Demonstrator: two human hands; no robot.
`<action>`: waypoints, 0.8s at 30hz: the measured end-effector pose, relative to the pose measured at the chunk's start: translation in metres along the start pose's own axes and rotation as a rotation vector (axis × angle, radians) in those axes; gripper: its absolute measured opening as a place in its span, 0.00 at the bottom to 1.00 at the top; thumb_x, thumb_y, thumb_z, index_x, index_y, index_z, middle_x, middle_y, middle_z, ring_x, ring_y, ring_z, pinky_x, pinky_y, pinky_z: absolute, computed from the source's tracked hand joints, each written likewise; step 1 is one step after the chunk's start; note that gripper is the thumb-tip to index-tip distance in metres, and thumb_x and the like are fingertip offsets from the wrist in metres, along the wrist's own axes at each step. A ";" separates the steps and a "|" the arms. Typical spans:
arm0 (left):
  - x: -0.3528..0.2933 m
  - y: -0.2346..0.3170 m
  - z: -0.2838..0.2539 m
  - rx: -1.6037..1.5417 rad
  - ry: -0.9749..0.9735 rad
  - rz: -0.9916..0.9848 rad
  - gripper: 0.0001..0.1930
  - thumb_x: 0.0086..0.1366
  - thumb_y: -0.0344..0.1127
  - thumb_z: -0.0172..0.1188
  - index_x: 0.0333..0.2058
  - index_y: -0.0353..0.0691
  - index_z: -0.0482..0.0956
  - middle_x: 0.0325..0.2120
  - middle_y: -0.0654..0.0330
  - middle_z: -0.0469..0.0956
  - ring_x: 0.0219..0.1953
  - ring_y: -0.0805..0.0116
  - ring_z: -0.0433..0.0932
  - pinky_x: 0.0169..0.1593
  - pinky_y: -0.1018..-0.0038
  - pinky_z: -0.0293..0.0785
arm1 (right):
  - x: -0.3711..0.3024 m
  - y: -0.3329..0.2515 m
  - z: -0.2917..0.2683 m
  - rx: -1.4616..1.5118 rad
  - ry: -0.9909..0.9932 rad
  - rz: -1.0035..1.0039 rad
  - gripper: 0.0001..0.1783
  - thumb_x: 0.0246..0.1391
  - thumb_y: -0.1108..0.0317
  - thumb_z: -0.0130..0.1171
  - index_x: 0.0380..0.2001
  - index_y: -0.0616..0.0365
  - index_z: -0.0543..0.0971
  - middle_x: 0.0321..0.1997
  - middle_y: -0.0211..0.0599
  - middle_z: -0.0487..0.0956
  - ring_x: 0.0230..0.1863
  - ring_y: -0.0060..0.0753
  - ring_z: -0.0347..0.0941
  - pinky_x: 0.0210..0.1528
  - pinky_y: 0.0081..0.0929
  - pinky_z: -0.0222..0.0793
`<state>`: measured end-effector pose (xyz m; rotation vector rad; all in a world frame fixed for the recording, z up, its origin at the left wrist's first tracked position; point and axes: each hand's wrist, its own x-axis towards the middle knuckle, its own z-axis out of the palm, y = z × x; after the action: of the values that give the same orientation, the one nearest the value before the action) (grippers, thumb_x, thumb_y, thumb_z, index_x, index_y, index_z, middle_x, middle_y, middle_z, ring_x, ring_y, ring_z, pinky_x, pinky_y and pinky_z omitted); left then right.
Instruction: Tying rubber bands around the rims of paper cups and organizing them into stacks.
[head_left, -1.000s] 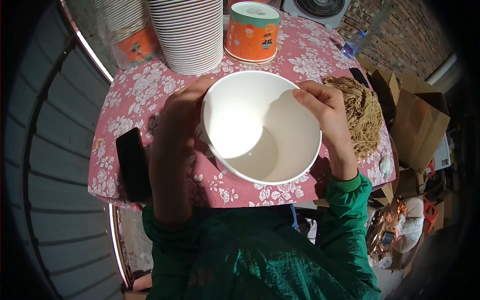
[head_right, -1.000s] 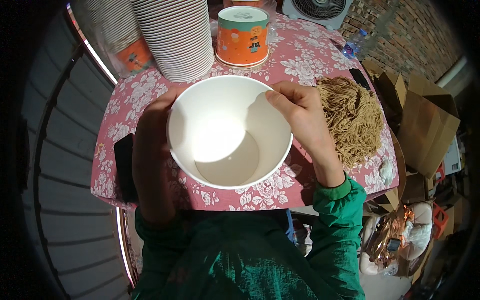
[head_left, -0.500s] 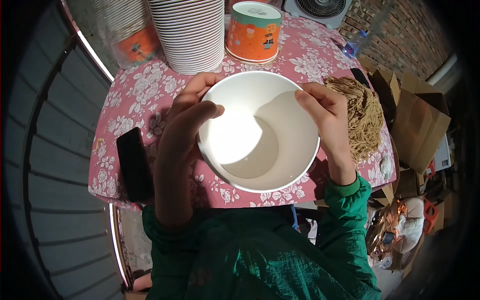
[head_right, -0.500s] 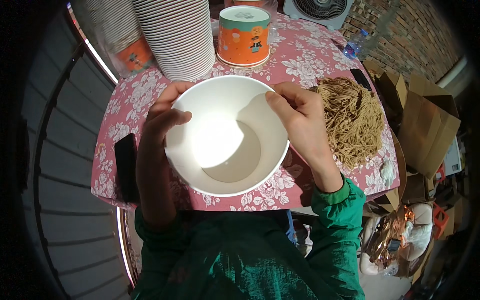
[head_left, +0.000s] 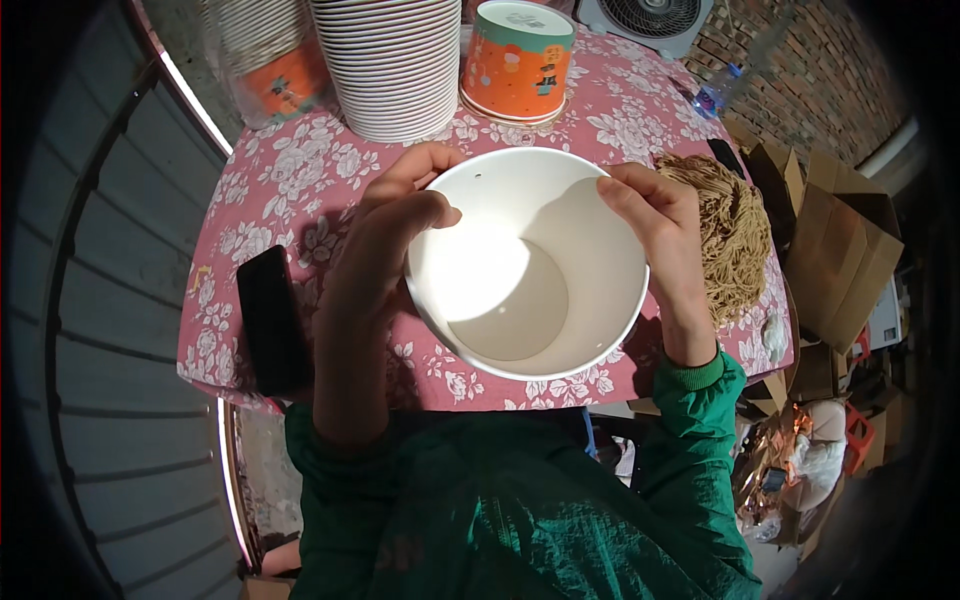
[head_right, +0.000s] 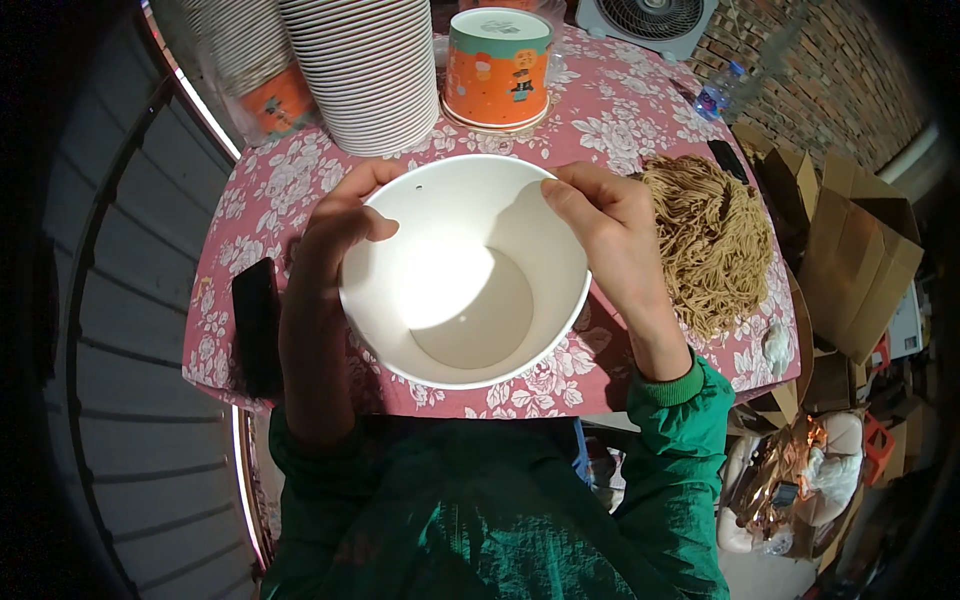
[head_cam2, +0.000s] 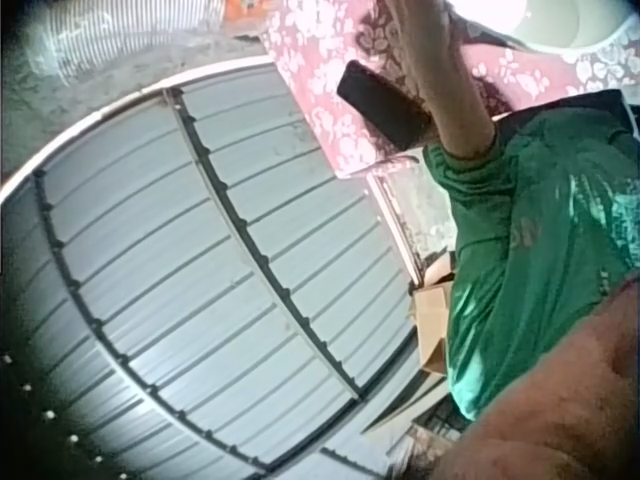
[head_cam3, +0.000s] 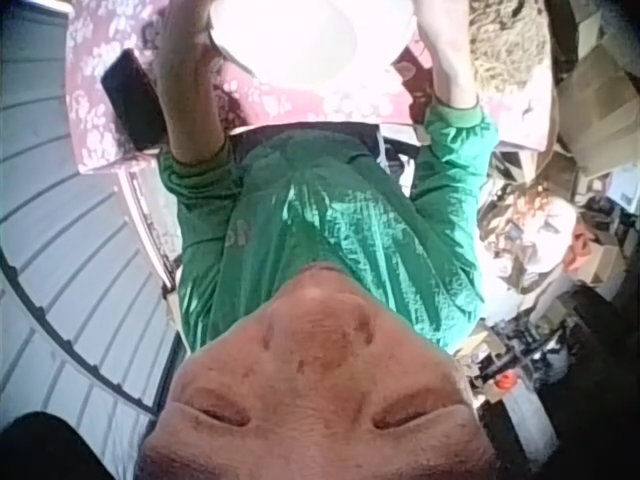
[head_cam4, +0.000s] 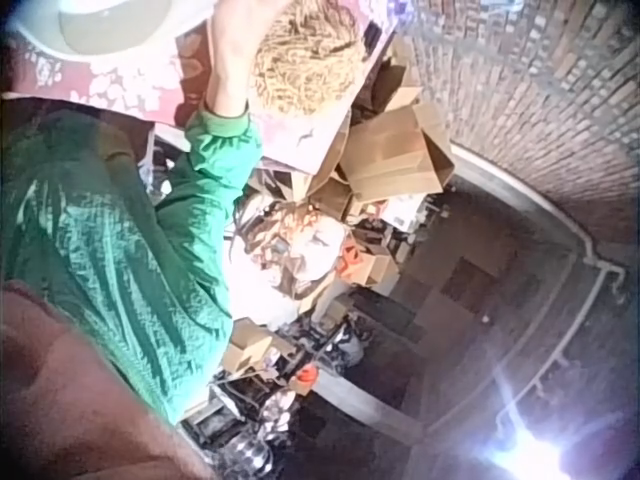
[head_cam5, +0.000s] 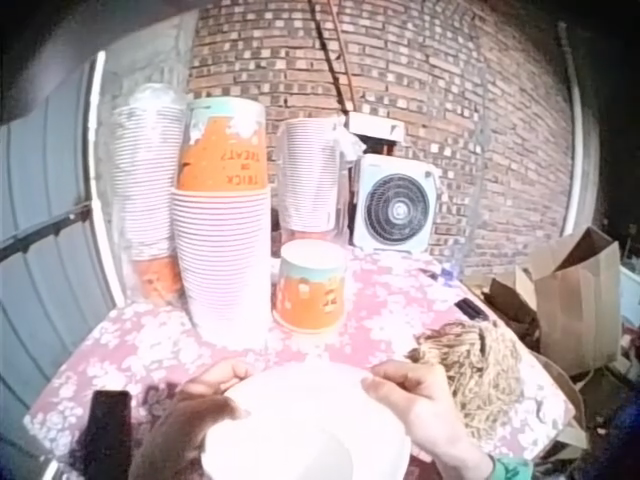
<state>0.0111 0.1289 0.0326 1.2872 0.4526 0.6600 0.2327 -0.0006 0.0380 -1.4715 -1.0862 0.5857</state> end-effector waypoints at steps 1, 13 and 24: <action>-0.001 0.001 0.001 -0.004 0.005 0.010 0.24 0.51 0.34 0.54 0.48 0.31 0.74 0.37 0.53 0.79 0.35 0.69 0.78 0.41 0.77 0.74 | 0.000 0.000 0.000 -0.002 0.007 0.001 0.12 0.65 0.69 0.57 0.34 0.69 0.82 0.25 0.26 0.79 0.27 0.14 0.70 0.29 0.19 0.62; 0.004 -0.018 0.004 -0.120 0.086 0.169 0.23 0.49 0.31 0.55 0.46 0.33 0.73 0.34 0.55 0.77 0.32 0.68 0.78 0.36 0.75 0.77 | 0.040 -0.043 0.003 -1.021 -0.280 -1.086 0.12 0.49 0.73 0.63 0.38 0.60 0.78 0.33 0.41 0.74 0.33 0.49 0.77 0.30 0.41 0.72; 0.006 -0.021 0.006 -0.157 0.091 0.230 0.24 0.51 0.32 0.55 0.49 0.32 0.72 0.35 0.56 0.77 0.34 0.70 0.78 0.39 0.76 0.77 | 0.057 -0.036 0.042 -0.832 -0.350 -1.015 0.09 0.51 0.72 0.63 0.35 0.62 0.77 0.32 0.41 0.79 0.33 0.49 0.80 0.30 0.42 0.74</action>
<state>0.0235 0.1260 0.0135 1.1728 0.3215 0.9321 0.2120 0.0667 0.0760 -1.2309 -2.3020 -0.4129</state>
